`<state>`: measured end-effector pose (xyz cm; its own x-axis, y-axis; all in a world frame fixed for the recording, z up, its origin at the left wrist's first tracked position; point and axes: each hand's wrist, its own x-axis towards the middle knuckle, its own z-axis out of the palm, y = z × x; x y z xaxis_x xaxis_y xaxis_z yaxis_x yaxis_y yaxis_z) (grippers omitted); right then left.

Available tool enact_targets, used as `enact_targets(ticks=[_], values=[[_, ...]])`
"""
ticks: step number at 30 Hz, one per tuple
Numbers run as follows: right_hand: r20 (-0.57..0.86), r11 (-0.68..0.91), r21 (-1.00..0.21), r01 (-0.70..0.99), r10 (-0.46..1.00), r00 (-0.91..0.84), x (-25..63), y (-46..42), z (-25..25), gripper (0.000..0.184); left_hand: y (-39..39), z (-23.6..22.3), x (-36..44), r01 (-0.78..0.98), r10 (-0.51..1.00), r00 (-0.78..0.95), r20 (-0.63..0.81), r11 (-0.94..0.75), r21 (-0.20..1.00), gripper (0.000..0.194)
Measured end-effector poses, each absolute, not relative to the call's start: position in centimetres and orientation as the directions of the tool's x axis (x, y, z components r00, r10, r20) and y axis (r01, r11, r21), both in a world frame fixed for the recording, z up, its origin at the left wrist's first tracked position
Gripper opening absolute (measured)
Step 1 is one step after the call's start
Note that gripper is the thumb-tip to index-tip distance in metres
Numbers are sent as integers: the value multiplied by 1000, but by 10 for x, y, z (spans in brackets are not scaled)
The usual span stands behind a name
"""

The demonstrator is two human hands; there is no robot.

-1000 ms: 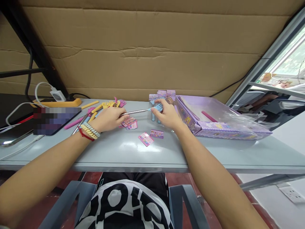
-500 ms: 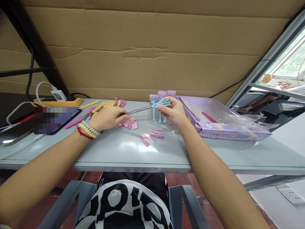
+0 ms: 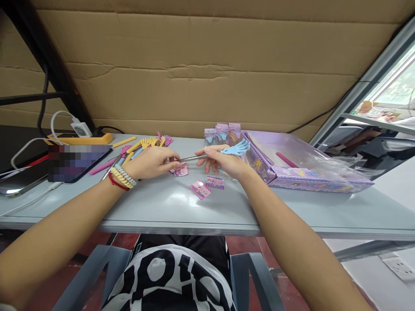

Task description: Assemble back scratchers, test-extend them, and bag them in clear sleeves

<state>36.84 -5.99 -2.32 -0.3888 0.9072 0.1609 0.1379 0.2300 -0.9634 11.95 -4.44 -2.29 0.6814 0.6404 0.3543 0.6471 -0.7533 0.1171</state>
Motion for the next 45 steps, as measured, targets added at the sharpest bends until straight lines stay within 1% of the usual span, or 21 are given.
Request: enact_targets(ticks=[2, 4, 5, 7, 9, 11, 15, 18, 20, 24, 30, 34, 38, 43, 45], values=[[179, 221, -971, 93, 928, -328, 371, -59, -22, 45, -40, -19, 112, 725, 702, 592, 396, -679, 119, 30], [213, 238, -968, 75, 945, -248, 375, -57, -21, 42, -35, -13, 101, 818, 776, 467, 424, -561, 125, 29], [231, 252, -965, 78, 951, -207, 376, -57, -20, 40, -31, -11, 94, 867, 815, 391, 427, -483, 127, 28], [270, 284, -953, 101, 953, -135, 379, -56, -19, 36, -24, -7, 79, 956, 890, 194, 412, -267, 126, 28], [306, 316, -939, 138, 948, -89, 380, -55, -18, 33, -18, -5, 66, 991, 929, 44, 368, -88, 104, 29], [336, 343, -922, 179, 940, -64, 381, -56, -18, 30, -13, -6, 56, 996, 955, -13, 298, -14, 89, 28], [364, 363, -896, 257, 930, -44, 381, -59, -18, 29, -7, -11, 52, 997, 987, -64, 148, 55, 58, 30], [351, 346, -893, 287, 936, -39, 381, -58, -20, 32, -4, -16, 55, 989, 984, -145, 102, 143, 22, 36], [354, 352, -886, 301, 934, -50, 382, -57, -21, 33, -1, -19, 56, 986, 982, -167, 87, 168, 0, 38], [376, 375, -868, 324, 925, -62, 384, -54, -24, 32, 3, -24, 54, 988, 987, -144, 65, 147, -40, 39], [375, 375, -866, 330, 925, -67, 384, -55, -23, 30, 7, -29, 52, 988, 986, -146, 82, 150, -44, 42], [367, 365, -870, 330, 928, -59, 383, -57, -21, 31, 7, -25, 52, 990, 987, -142, 81, 143, -10, 48], [367, 363, -870, 335, 929, -52, 381, -59, -20, 31, 1, -18, 56, 980, 976, -196, 90, 192, 58, 54], [366, 365, -878, 311, 929, -55, 381, -58, -20, 35, -7, -10, 60, 976, 960, -212, 185, 199, 90, 56], [362, 365, -889, 275, 930, -66, 382, -57, -20, 39, -9, -8, 61, 988, 962, -150, 228, 135, 80, 51]])
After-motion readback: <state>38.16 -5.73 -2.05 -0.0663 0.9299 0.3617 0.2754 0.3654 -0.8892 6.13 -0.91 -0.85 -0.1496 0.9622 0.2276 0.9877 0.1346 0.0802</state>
